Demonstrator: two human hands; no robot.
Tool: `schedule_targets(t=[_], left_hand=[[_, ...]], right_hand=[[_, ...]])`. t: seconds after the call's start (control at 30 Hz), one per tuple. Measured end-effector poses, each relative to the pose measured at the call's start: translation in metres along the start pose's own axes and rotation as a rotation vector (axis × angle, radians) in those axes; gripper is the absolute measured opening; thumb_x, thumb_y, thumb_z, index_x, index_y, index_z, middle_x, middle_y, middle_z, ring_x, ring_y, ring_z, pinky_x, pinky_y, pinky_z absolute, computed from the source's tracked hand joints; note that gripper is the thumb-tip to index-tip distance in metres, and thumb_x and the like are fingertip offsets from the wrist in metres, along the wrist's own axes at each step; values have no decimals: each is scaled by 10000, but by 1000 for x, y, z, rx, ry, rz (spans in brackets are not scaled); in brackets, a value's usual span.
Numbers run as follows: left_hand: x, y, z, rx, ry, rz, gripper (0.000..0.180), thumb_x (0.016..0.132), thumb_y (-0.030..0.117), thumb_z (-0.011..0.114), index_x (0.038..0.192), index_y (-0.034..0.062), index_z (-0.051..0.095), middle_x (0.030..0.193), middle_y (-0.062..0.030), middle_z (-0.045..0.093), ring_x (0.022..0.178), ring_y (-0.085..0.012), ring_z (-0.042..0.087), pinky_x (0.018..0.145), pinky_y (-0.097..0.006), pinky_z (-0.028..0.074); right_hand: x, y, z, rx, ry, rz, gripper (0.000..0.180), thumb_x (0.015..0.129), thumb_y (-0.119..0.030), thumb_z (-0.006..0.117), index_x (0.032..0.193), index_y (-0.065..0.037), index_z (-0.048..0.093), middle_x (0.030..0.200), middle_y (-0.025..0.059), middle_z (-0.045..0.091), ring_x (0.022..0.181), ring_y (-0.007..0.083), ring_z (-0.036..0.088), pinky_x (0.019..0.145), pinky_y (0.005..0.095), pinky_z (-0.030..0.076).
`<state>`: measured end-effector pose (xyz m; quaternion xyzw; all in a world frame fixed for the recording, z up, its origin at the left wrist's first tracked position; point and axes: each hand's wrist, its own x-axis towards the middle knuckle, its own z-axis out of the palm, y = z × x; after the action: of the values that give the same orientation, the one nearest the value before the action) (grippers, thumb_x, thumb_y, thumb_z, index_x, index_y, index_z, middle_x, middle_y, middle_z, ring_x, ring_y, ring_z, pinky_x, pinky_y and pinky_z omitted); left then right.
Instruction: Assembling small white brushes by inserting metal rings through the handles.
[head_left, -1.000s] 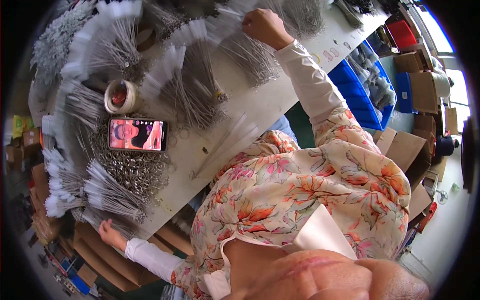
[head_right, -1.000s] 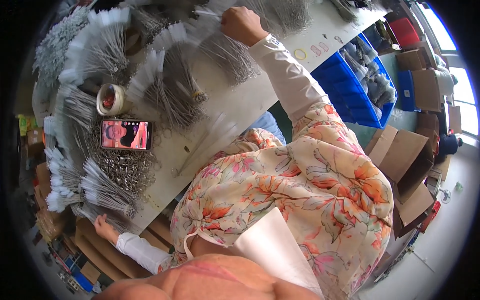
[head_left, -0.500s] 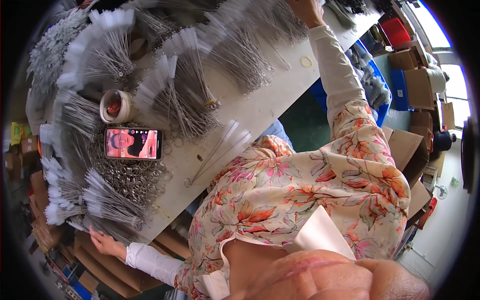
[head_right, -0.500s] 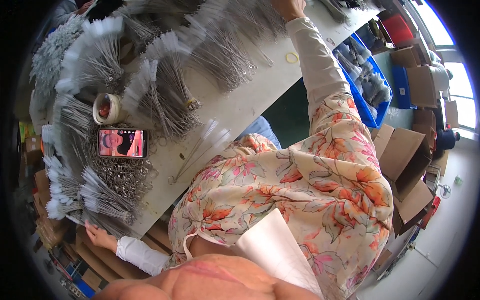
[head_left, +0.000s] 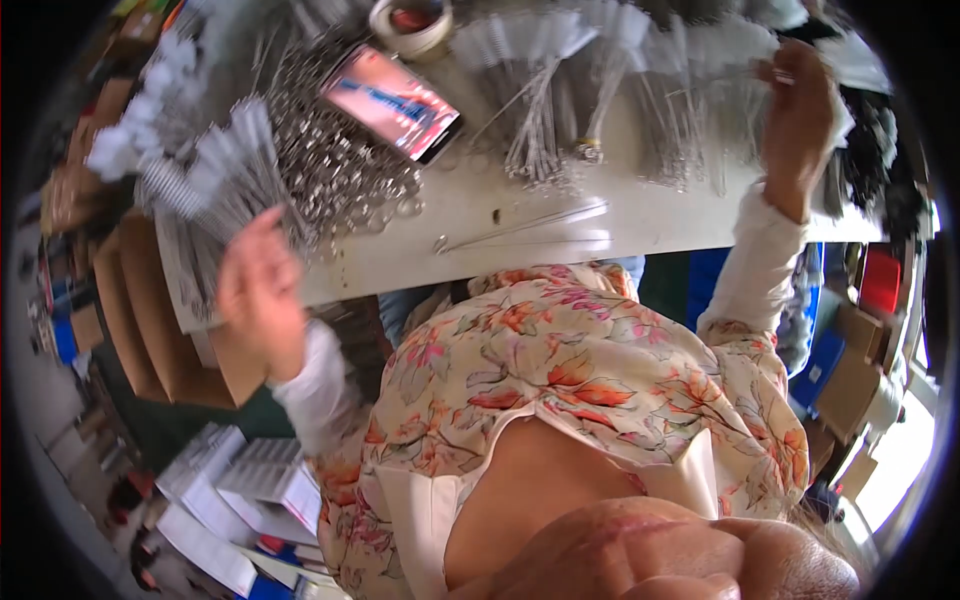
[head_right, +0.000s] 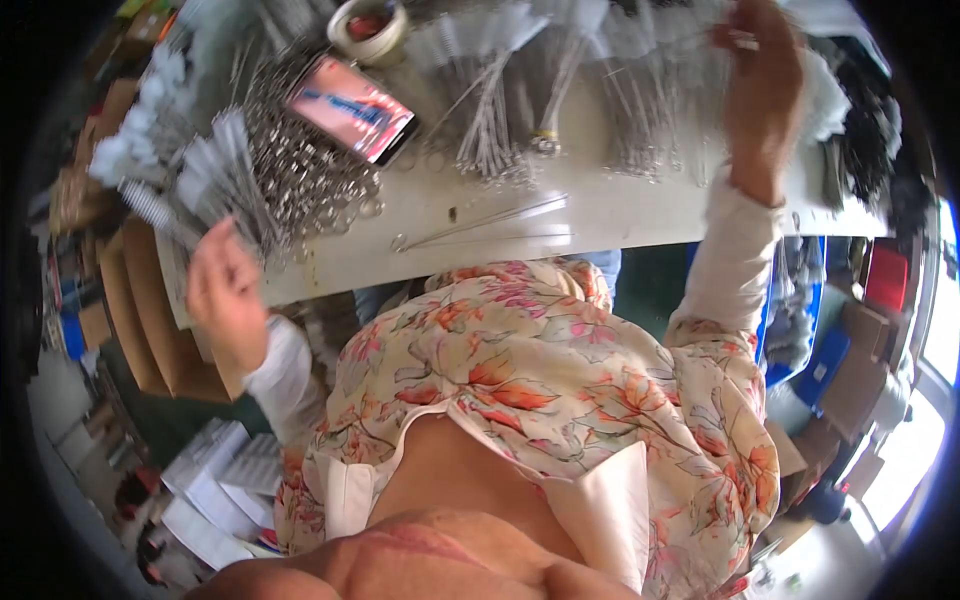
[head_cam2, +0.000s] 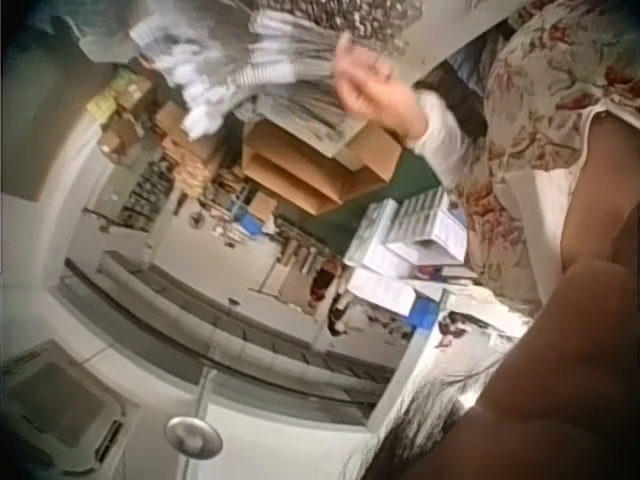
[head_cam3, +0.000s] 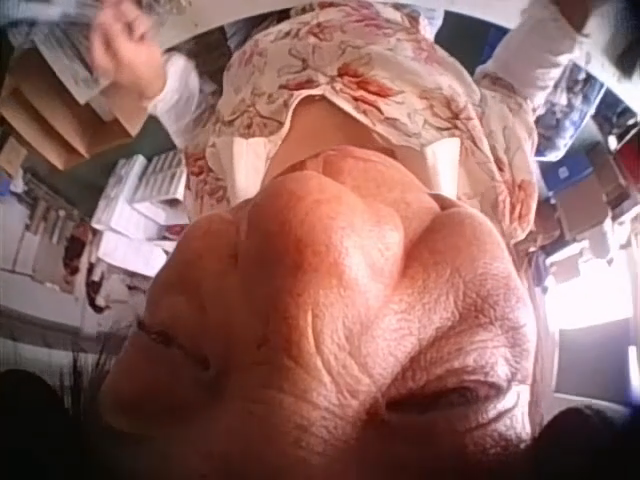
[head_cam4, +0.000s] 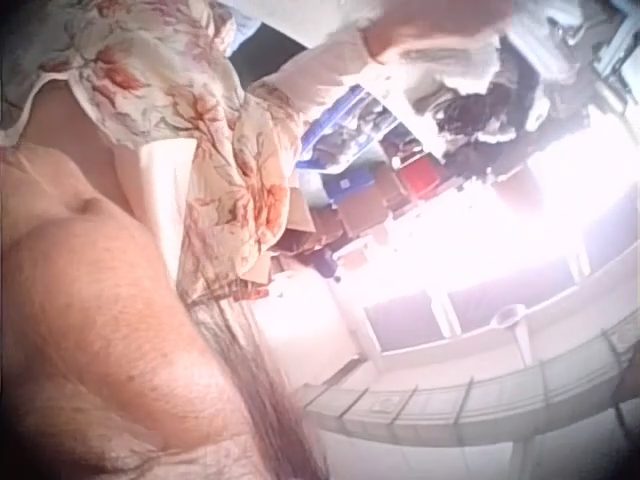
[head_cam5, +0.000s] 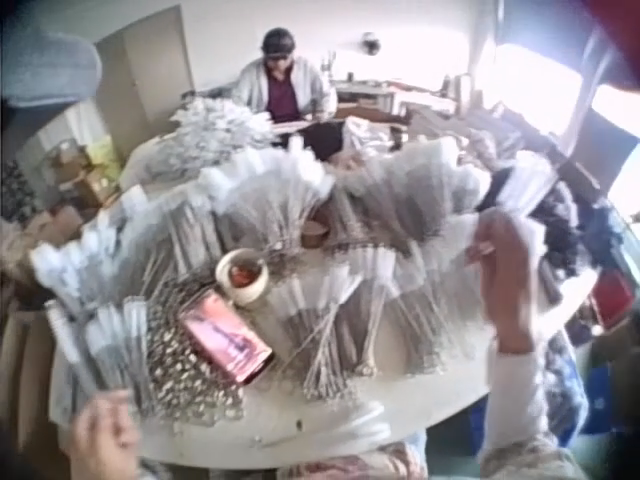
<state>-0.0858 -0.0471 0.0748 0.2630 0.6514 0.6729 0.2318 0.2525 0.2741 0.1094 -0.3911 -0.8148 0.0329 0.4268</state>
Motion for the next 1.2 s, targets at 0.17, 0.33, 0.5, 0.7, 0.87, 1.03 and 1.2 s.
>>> schedule_targets(t=[0.17,0.33,0.5,0.7,0.87,1.03,1.2], left_hand=[[2,-21,109,37,-383,380,260,874,-24,512,1129,-2,556,716,-35,572,508,-47,489,426,-190,377],[29,-29,126,191,-223,1019,314,745,-6,634,1048,10,559,843,-99,600,692,-230,606,589,-354,484],[9,-2,128,-95,-293,447,114,763,-32,646,869,-22,603,893,-132,591,770,-211,620,644,-285,529],[10,-44,132,320,-371,1021,453,726,6,695,1159,34,563,1138,-136,497,982,-255,555,823,-329,498],[38,-12,93,160,-267,895,690,764,277,705,1299,-19,384,1215,-165,444,1076,-300,482,891,-380,416],[6,-13,122,76,-692,728,919,764,514,637,1378,-25,218,1311,-228,332,1137,-321,442,951,-424,384],[7,-8,96,54,-686,645,360,753,153,709,1064,39,568,997,-94,573,907,-230,584,780,-314,477]], right_hand=[[-52,-142,96,1699,-568,275,205,898,-4,385,1027,42,538,1108,135,534,1111,259,500,967,398,419],[-54,-184,77,1202,-399,-95,235,851,-183,610,1050,-57,621,1153,132,534,1101,242,487,916,343,386],[-70,-140,91,1281,-544,417,286,930,-237,507,1062,-14,627,1027,103,611,995,146,556,845,263,448],[-71,-139,106,2101,-527,1095,236,969,-224,405,989,-36,546,928,38,602,783,116,569,703,241,496],[-48,-126,77,1702,-767,666,169,931,-140,488,963,-9,589,704,17,585,569,83,494,511,223,436],[-58,-171,62,761,-877,13,89,837,-46,570,880,-14,641,694,85,630,602,130,603,542,272,478],[-60,-162,39,873,-963,154,97,853,-68,565,873,13,616,691,73,611,632,116,589,568,253,465]])
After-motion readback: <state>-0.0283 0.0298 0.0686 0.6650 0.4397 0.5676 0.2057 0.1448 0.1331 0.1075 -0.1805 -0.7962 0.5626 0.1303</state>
